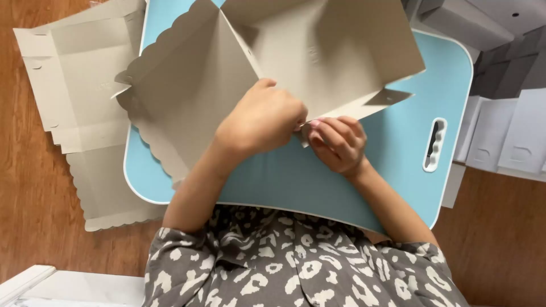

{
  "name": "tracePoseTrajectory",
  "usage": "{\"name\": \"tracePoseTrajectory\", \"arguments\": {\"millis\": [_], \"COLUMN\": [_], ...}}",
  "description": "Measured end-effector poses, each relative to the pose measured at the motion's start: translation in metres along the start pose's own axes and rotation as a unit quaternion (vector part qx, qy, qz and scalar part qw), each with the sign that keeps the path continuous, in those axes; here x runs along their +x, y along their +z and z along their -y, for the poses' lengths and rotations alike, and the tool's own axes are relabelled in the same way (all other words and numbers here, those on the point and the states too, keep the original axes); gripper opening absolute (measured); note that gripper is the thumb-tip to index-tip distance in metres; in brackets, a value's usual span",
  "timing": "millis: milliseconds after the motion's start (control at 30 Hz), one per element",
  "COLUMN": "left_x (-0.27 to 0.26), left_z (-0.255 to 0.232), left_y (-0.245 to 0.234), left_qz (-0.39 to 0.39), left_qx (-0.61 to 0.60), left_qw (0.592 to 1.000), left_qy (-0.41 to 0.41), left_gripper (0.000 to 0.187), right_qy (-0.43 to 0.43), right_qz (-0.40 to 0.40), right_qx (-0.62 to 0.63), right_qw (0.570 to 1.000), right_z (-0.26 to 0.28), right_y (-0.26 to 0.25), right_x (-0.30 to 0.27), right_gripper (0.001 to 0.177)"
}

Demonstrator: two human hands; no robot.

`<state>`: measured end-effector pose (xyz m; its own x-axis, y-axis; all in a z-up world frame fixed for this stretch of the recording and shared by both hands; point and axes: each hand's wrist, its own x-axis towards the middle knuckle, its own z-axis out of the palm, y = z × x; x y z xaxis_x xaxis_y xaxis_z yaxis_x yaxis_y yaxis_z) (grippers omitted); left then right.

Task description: Folding flat cardboard sheets into boxes and stacking them.

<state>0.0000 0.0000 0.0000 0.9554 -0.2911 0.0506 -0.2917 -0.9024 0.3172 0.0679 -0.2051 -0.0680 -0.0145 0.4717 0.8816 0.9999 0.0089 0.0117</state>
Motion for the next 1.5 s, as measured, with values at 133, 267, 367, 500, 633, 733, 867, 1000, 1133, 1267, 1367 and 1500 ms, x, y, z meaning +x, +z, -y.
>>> {"name": "tracePoseTrajectory", "arguments": {"millis": [133,267,367,500,633,733,867,1000,1133,1267,1367,1500], "left_x": [0.025,0.031,0.026,0.026,0.038,0.044,0.043,0.044,0.043,0.041,0.039,0.031], "left_z": [-0.003,-0.018,-0.027,-0.023,-0.022,-0.011,-0.001,-0.001,-0.008,-0.017,-0.016,-0.015], "left_y": [-0.022,-0.051,-0.061,-0.072,-0.059,-0.053,-0.070,-0.077,-0.081,-0.077,-0.077,-0.079], "left_qz": [0.019,0.018,-0.007,-0.035,-0.081,-0.060,-0.038,-0.066,-0.043,-0.068,-0.043,0.042], "left_qx": [-0.051,-0.010,0.021,0.017,0.051,0.030,-0.022,-0.034,0.005,0.020,0.024,0.020], "left_qw": [0.999,1.000,0.999,0.998,0.995,0.997,0.998,0.997,0.999,0.998,0.999,0.998], "left_qy": [0.000,-0.015,-0.047,-0.045,-0.034,-0.038,-0.047,-0.015,-0.010,0.003,0.012,0.043], "left_gripper": [0.022,0.025,0.021,0.028,0.029,0.029,0.021,0.021,0.022,0.026,0.021,0.026], "right_qy": [-0.024,-0.048,-0.045,-0.060,-0.063,-0.055,-0.031,-0.043,-0.047,-0.053,0.060,0.276], "right_qz": [-0.024,-0.025,-0.007,0.016,0.014,0.035,0.056,0.057,0.109,0.087,0.097,0.150], "right_qx": [-0.056,-0.117,-0.113,-0.105,-0.097,-0.092,-0.053,-0.048,-0.087,-0.090,-0.013,0.111], "right_qw": [0.998,0.992,0.993,0.993,0.993,0.994,0.997,0.996,0.989,0.991,0.993,0.943], "right_z": [-0.008,-0.013,-0.012,-0.015,-0.025,-0.028,-0.029,-0.027,-0.027,-0.030,-0.027,-0.024], "right_y": [-0.009,-0.018,-0.022,-0.024,-0.017,-0.014,-0.019,-0.026,-0.033,-0.032,-0.035,-0.041], "right_x": [0.004,0.033,0.059,0.089,0.088,0.090,0.114,0.120,0.121,0.114,0.108,0.111], "right_gripper": [0.017,0.024,0.023,0.024,0.029,0.026,0.022,0.018,0.012,0.015,0.010,0.021]}}
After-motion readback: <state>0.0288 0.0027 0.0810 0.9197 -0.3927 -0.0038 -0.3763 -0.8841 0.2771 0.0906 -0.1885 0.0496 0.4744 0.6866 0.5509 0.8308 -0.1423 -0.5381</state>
